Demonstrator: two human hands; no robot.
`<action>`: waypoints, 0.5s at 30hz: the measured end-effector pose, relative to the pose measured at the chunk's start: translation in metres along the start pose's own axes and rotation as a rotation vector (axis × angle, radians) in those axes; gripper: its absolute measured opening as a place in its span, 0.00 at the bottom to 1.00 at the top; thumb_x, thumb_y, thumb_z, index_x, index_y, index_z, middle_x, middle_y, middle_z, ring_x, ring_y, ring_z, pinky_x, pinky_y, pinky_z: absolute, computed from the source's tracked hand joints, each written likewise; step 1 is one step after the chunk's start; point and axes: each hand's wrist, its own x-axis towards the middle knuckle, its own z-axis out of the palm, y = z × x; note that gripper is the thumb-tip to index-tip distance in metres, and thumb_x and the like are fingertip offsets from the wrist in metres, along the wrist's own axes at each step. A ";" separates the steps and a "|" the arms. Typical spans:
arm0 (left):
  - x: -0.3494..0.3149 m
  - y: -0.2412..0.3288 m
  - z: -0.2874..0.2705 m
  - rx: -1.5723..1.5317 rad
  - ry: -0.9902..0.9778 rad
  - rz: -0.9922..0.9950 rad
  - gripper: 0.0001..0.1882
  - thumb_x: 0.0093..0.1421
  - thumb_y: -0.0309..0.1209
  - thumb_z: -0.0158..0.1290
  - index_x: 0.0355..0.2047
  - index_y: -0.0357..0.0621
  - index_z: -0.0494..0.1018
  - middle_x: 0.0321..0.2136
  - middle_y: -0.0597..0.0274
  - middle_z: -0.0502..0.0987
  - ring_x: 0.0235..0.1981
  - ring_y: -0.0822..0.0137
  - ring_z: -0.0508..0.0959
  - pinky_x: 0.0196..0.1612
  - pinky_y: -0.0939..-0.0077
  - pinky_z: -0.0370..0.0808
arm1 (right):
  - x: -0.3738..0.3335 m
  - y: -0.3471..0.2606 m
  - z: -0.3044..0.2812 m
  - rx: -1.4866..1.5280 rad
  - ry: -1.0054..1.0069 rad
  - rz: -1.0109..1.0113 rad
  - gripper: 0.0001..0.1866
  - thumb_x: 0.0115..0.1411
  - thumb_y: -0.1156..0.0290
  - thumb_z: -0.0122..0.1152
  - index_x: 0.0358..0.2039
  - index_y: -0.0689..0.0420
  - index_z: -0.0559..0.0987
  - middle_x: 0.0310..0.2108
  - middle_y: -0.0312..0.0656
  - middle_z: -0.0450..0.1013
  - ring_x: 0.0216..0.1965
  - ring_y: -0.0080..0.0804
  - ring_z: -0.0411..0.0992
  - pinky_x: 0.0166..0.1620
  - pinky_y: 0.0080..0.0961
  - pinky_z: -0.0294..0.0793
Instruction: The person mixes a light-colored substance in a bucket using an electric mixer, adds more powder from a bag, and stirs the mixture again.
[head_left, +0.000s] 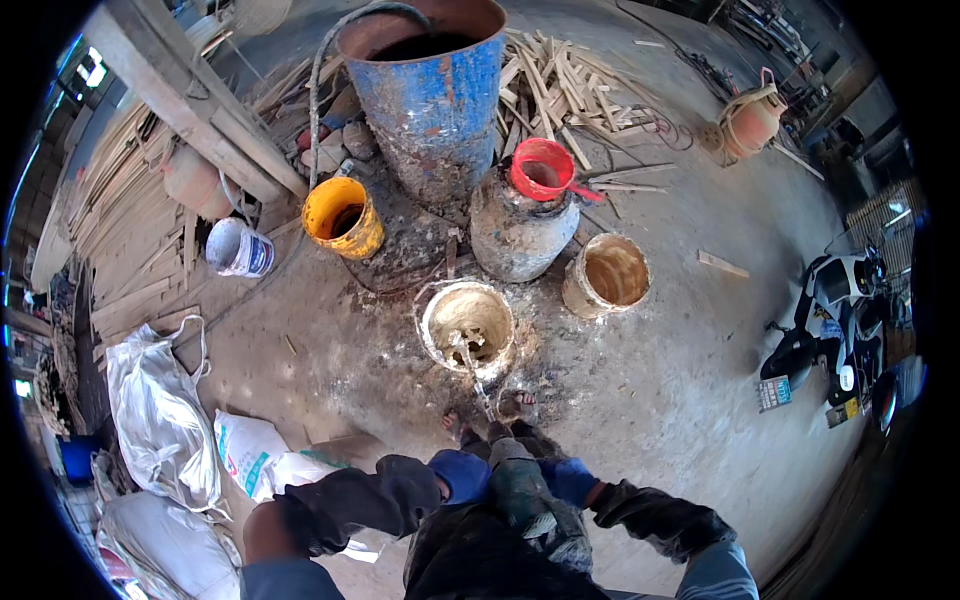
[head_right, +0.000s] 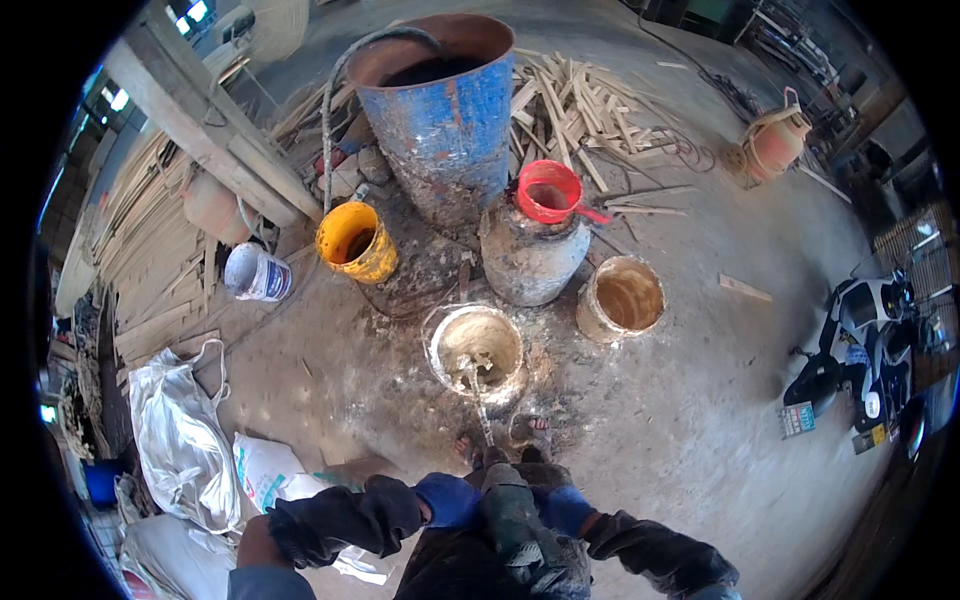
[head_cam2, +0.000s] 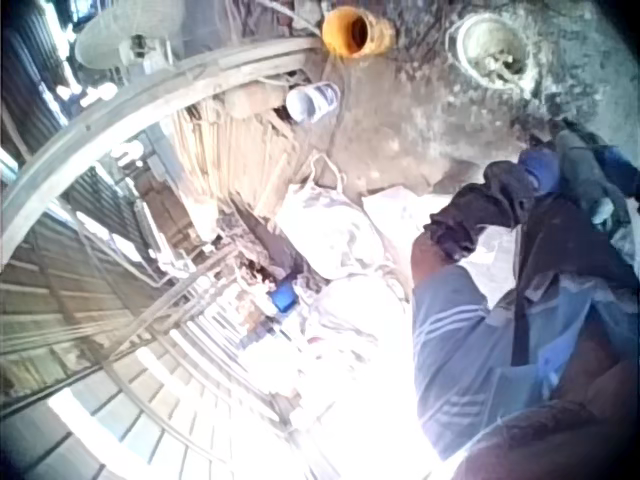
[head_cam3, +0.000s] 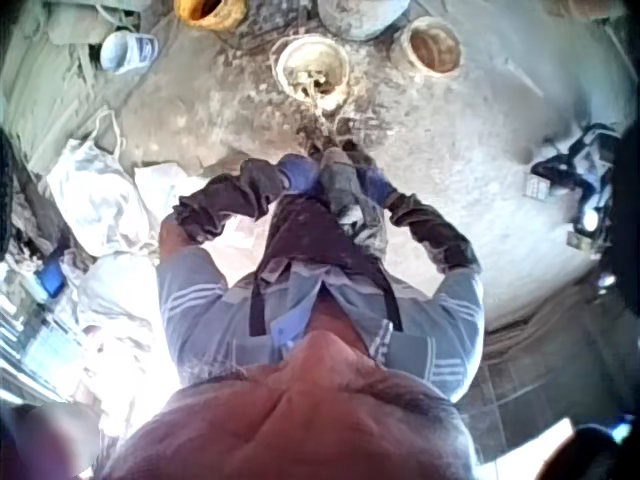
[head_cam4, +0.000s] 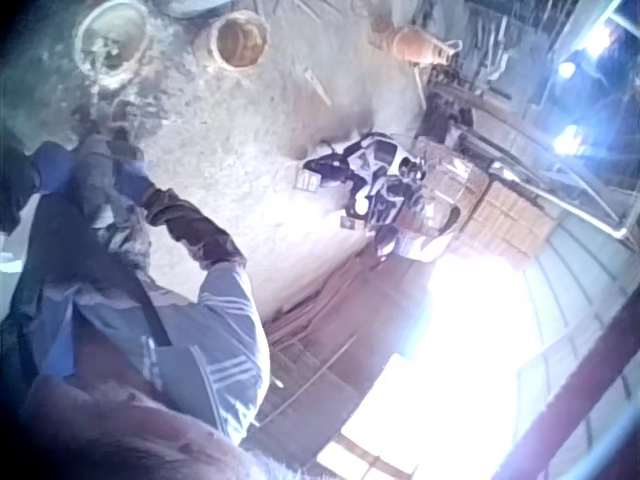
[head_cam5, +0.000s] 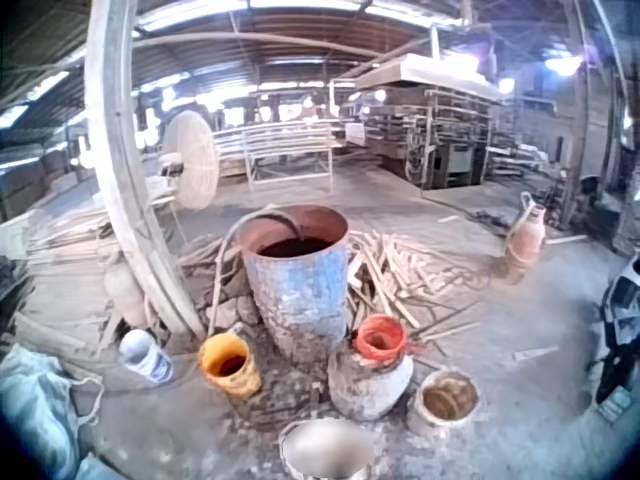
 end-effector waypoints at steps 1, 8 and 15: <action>0.005 -0.001 0.000 0.059 0.000 -0.028 0.20 0.55 0.50 0.48 0.30 0.47 0.80 0.28 0.51 0.80 0.31 0.49 0.81 0.33 0.52 0.75 | 0.000 0.000 0.011 -0.044 0.033 0.011 0.22 0.55 0.69 0.55 0.52 0.53 0.74 0.42 0.51 0.74 0.42 0.48 0.73 0.45 0.37 0.71; 0.045 -0.083 0.032 0.312 0.060 0.102 0.19 0.53 0.42 0.50 0.37 0.41 0.76 0.25 0.47 0.79 0.26 0.47 0.80 0.26 0.50 0.75 | 0.043 0.013 0.060 -0.102 0.270 -0.078 0.15 0.55 0.70 0.53 0.44 0.53 0.75 0.29 0.47 0.75 0.29 0.47 0.75 0.30 0.39 0.73; 0.057 -0.073 0.025 0.064 0.193 -0.141 0.20 0.57 0.51 0.47 0.32 0.50 0.78 0.28 0.52 0.79 0.31 0.47 0.79 0.33 0.52 0.74 | 0.093 0.023 -0.016 -0.353 0.131 -0.081 0.13 0.55 0.61 0.54 0.38 0.50 0.78 0.31 0.48 0.76 0.31 0.52 0.75 0.31 0.44 0.73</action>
